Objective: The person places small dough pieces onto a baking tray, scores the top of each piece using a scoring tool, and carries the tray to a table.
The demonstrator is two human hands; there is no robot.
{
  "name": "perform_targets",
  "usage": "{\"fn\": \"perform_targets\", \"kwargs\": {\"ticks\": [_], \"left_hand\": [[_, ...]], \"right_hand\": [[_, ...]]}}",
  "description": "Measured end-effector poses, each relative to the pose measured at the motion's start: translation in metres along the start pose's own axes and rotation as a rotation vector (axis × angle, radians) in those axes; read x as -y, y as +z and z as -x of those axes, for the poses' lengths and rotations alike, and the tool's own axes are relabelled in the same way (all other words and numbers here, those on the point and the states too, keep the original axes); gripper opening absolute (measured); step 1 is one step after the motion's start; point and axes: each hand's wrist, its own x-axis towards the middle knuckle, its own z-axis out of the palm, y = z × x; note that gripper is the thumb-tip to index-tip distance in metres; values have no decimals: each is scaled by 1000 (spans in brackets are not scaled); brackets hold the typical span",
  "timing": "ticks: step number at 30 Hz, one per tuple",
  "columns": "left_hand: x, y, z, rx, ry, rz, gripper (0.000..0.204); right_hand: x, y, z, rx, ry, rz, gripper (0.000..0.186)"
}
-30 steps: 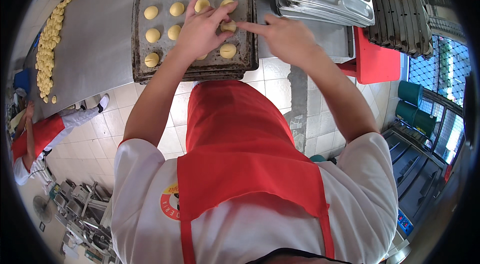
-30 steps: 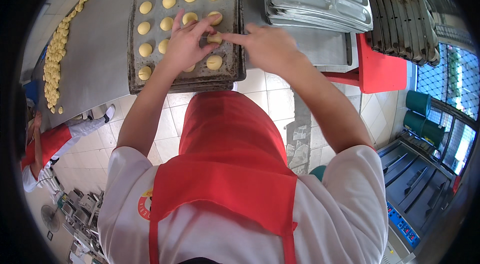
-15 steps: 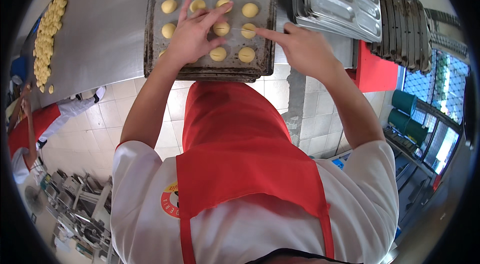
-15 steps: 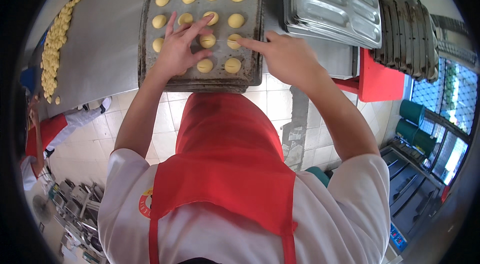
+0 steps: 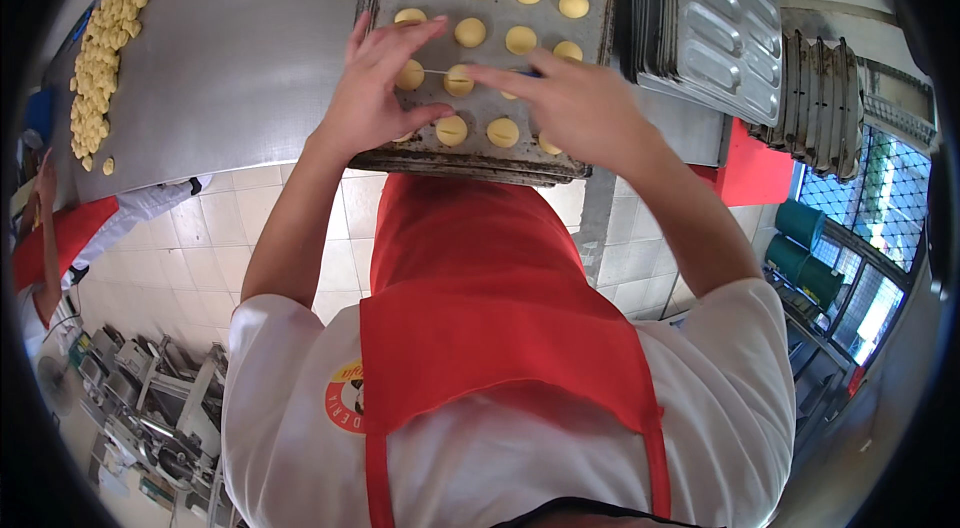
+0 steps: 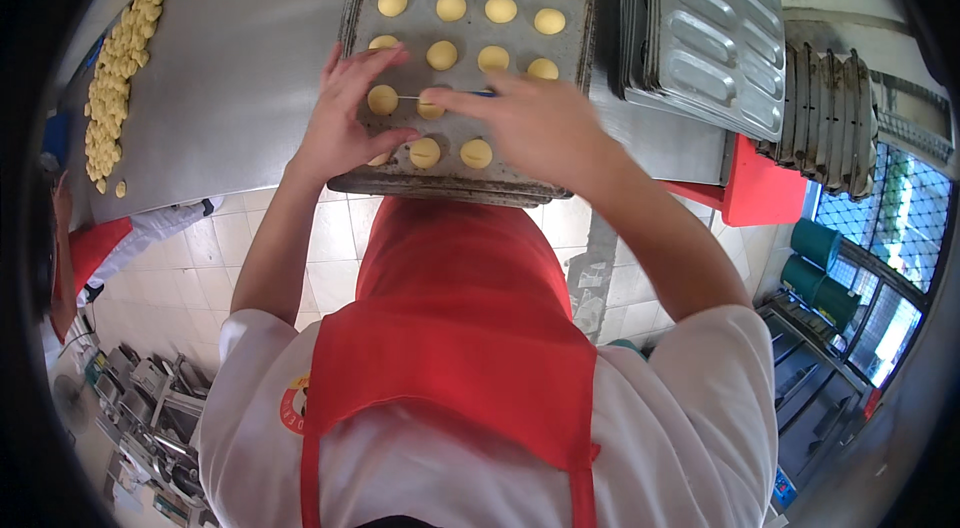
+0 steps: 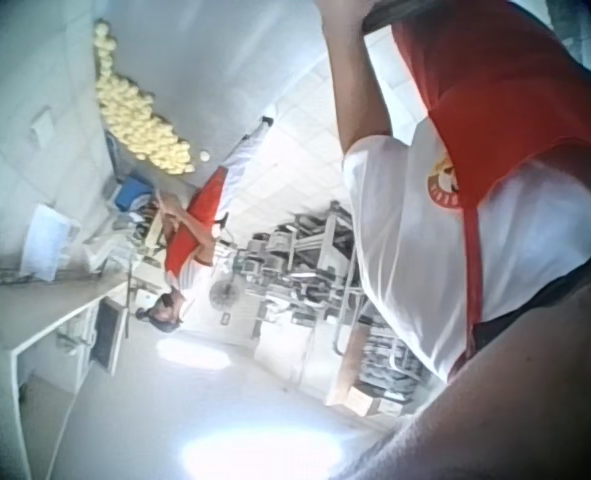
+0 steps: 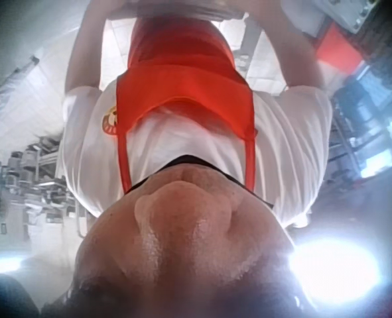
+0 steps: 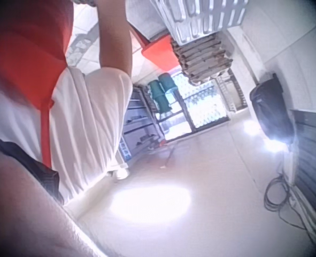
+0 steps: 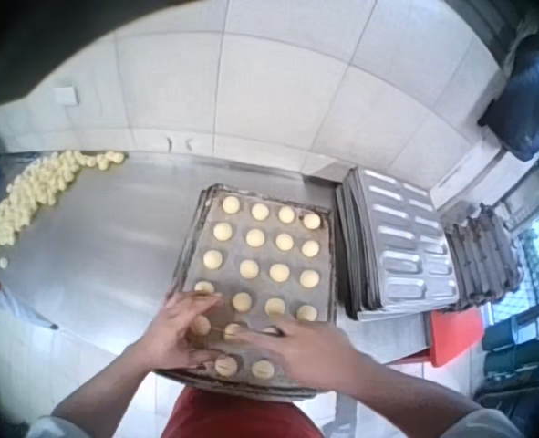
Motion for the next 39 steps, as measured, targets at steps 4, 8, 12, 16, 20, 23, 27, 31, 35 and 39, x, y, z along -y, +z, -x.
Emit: {"fn": "perform_targets", "kwargs": {"ticks": [4, 8, 12, 16, 20, 23, 27, 31, 35, 39], "left_hand": [[37, -5, 11, 78, -14, -102, 101], [35, -13, 9, 58, -67, -9, 98], [42, -9, -19, -167, -52, -51, 95], [66, 2, -32, 11, -138, -152, 94], [49, 5, -34, -75, -103, -230, 91], [13, 21, -56, -72, 34, -237, 88], [25, 49, -63, 99, -38, -234, 91], [-2, 49, -71, -22, 9, -248, 93], [-40, 75, -99, 50, 46, -180, 94], [-26, 88, -93, 130, -88, -219, 89]], "right_hand": [[21, 21, -51, 32, 0, 2, 74], [-4, -13, -10, 228, 160, 51, 79], [-5, -7, -61, 16, 69, 42, 78], [-16, 2, -78, 29, 57, 27, 75], [-43, -36, -27, 201, 206, 48, 70], [-44, -27, -32, 123, 88, 48, 70], [-59, -15, -31, 160, 100, 100, 72], [-86, -36, 13, 119, 118, 97, 74], [-95, -14, 12, 25, 36, 73, 74], [-118, -27, 48, 106, 117, 105, 70]]}}
